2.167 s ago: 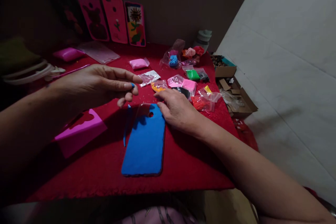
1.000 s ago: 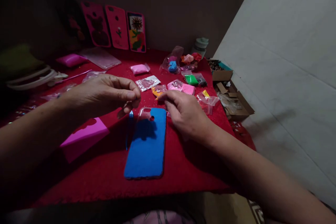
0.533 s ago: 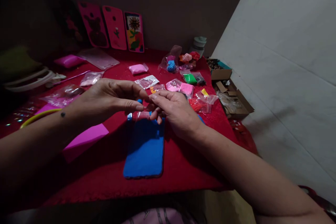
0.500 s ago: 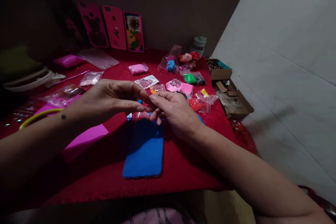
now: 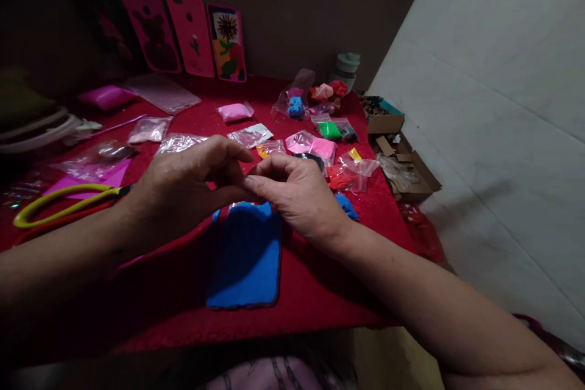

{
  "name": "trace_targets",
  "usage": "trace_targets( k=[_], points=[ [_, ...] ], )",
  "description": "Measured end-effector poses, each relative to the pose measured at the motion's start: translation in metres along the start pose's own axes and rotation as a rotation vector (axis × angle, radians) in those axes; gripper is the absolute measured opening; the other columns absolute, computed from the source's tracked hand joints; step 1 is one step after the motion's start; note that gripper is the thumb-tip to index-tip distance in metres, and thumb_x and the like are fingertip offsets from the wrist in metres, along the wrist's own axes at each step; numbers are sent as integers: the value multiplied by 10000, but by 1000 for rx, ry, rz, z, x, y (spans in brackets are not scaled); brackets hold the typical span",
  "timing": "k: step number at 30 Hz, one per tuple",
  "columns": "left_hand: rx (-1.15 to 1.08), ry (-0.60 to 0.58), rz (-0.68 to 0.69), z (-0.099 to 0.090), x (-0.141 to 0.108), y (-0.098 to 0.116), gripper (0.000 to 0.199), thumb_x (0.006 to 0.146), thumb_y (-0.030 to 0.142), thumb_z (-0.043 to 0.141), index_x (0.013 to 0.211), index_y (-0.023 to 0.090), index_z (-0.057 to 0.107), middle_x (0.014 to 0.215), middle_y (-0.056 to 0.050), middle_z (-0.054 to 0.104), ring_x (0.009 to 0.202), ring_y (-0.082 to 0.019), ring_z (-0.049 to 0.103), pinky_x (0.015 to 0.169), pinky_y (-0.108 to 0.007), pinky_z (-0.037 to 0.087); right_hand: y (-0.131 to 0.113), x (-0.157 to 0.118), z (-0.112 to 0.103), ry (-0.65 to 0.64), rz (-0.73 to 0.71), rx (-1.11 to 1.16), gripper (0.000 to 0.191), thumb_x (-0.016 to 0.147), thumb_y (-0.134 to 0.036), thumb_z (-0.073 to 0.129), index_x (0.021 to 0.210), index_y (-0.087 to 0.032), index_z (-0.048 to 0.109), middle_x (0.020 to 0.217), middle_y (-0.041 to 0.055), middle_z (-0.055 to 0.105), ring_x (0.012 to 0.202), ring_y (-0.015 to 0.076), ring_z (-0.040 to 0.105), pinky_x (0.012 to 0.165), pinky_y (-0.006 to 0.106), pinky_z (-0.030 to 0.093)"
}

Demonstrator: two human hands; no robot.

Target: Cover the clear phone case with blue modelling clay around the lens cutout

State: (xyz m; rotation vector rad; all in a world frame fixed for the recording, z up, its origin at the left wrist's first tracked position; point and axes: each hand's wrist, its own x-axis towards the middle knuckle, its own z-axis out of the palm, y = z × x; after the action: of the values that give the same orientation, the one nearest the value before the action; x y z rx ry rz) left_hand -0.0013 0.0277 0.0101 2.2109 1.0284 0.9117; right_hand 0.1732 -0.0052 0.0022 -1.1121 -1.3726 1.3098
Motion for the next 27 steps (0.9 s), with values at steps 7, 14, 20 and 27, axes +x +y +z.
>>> trace_targets(
  k=[7,14,20,27],
  points=[
    [-390,-119,-113,-9,8,-9,205,726,220,719,900,206,609,670,23,629,597,-130,594,557,-249,454,6,7,-5,38,109,377,194,707,-211,821,753,-145,644,653,-29,614,526,65,559,471,167,410],
    [-272,-23,-270,-20,15,-11,30,773,172,682,759,169,708,524,16,600,460,-100,516,456,-236,367,6,9,-7,-26,181,497,198,729,-272,827,791,-123,713,675,14,671,526,73,596,427,146,424],
    [-307,-5,-328,-23,18,-14,58,771,165,689,715,171,701,523,-4,613,459,-108,526,459,-245,364,7,9,-9,-17,211,434,164,720,-189,814,846,-121,735,711,23,689,555,71,607,453,147,432],
    [-159,-30,-376,-29,21,-16,84,798,145,644,723,139,678,495,2,597,422,-86,497,434,-218,348,8,9,-6,-44,65,88,136,782,-268,794,819,-158,722,637,-27,639,497,62,497,463,194,360]
  ],
)
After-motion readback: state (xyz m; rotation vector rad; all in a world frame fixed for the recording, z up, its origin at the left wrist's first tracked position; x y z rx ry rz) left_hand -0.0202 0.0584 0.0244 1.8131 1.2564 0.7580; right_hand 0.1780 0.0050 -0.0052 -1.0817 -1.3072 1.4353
